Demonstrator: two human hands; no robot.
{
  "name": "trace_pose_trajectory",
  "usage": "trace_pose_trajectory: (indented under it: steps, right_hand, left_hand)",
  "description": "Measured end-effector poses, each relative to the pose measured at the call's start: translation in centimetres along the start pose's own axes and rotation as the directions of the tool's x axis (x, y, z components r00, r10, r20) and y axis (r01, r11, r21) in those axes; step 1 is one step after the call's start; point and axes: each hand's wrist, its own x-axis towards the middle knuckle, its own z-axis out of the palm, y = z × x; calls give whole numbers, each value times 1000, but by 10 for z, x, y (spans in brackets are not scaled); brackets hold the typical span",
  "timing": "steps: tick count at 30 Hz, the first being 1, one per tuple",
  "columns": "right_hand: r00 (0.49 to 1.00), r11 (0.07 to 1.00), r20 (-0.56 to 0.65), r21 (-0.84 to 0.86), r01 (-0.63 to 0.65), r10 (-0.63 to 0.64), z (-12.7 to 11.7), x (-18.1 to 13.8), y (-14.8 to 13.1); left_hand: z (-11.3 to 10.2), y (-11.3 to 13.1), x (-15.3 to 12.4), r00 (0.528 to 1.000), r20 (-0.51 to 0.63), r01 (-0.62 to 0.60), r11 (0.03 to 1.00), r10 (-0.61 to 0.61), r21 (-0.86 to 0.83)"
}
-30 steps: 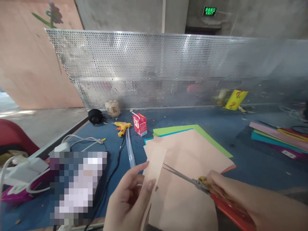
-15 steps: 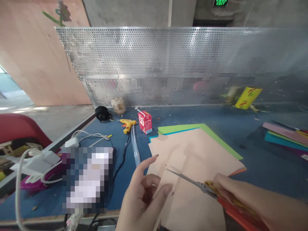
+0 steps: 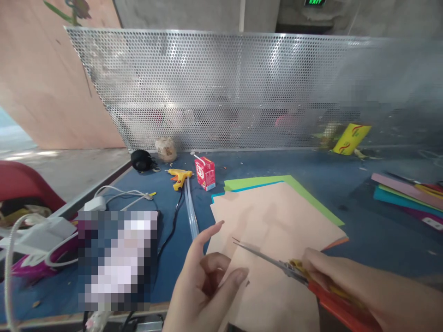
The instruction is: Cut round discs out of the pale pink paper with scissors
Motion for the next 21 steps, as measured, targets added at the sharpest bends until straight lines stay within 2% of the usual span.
trace_pose_trajectory:
  steps: [14,21]
  right_hand:
    - [1000,1000,6,2,8,-8,3,-2,-5]
    - [997,996,-27,54,75,-74,3,-1,-7]
  left_hand:
    - [0,-2,1,998,37,53,998,-51,-46]
    - [1,-4,1,997,56,53,997,-50,-53]
